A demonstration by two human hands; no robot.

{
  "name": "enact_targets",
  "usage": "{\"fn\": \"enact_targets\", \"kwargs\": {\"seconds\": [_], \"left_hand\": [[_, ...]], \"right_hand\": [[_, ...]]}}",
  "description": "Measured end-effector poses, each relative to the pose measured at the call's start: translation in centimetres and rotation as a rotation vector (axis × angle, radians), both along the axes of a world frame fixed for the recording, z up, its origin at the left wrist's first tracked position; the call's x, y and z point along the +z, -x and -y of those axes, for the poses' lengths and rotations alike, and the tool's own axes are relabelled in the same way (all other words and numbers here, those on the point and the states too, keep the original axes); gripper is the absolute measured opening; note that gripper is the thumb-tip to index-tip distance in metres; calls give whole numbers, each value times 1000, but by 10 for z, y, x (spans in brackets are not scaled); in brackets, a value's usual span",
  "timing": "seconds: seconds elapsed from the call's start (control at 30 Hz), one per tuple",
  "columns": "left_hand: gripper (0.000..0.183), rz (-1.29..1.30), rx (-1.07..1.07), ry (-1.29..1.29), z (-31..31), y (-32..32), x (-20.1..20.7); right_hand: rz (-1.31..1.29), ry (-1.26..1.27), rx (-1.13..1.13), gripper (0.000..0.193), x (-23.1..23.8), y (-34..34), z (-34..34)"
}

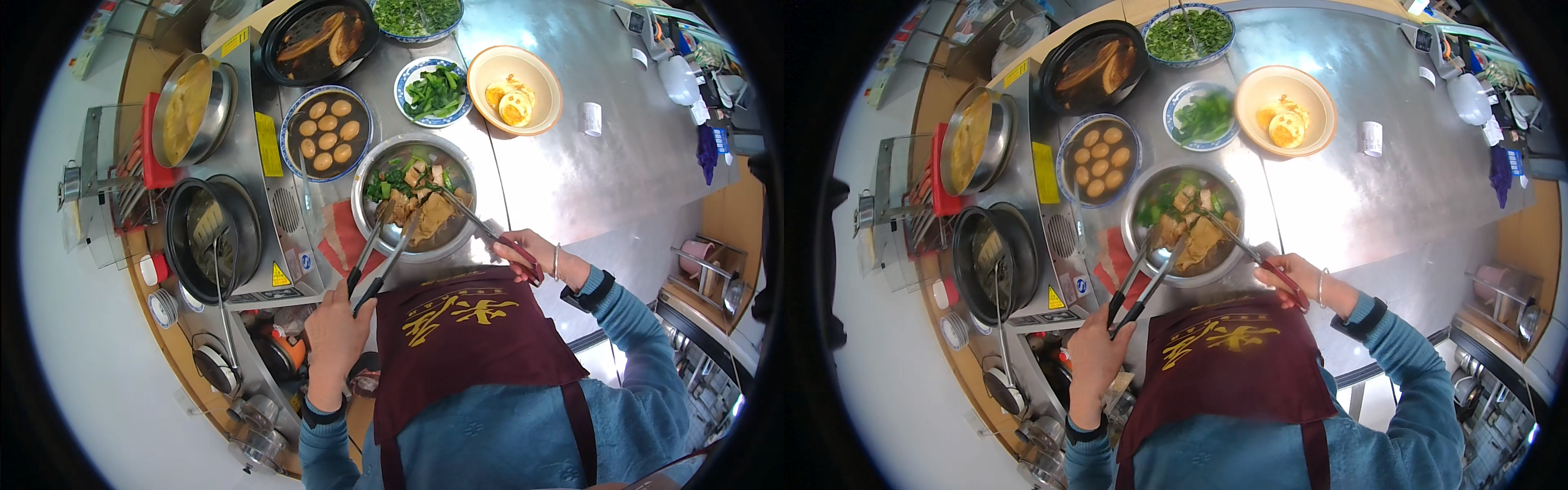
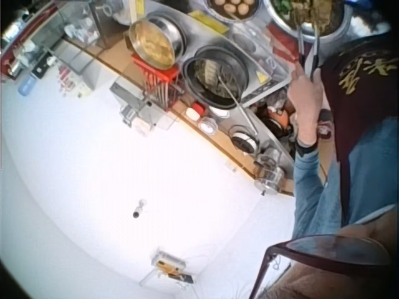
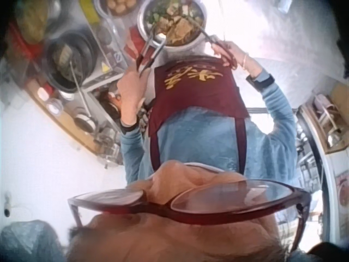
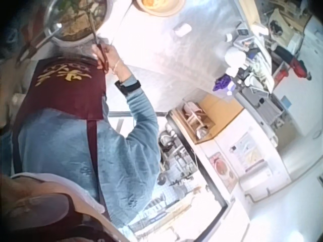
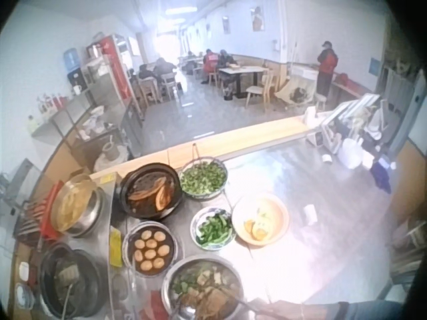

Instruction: The person assembles a ramen bowl by adding cooked greens, sliced tofu, braised pork, and a halved boiled egg from various containers into a metal bowl. They then transfer the contents into a ceramic serving bowl and add broth from a pot.

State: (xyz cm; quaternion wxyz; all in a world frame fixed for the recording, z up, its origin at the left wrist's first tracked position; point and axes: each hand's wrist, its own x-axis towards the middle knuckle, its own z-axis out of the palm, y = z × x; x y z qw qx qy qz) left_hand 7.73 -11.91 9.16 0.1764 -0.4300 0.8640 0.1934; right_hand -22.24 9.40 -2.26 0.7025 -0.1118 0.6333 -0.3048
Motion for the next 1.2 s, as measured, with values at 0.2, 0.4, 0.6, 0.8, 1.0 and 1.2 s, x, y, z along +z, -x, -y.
{"fn": "enact_targets", "kwargs": {"seconds": [0.2,0.4,0.6,0.8,1.0,1.2], "left_hand": [[44,-5,56,-5,14,6,-21],[48,-163,-65,40,17,14,-27],[54,75,-201,249,23,3,4],[46,248,-415,317,32,25,-16],[37,40,-504,355,43,16,20],[52,49,-520,390,47,12,36]], "right_hand": [[71,-13,77,60,8,-1,-2],[83,20,54,61,9,-6,5],[124,58,45,62,10,-14,17],[123,17,149,68,10,-17,34],[187,-3,140,69,-7,-30,53],[197,13,133,78,-23,-31,64]]}}
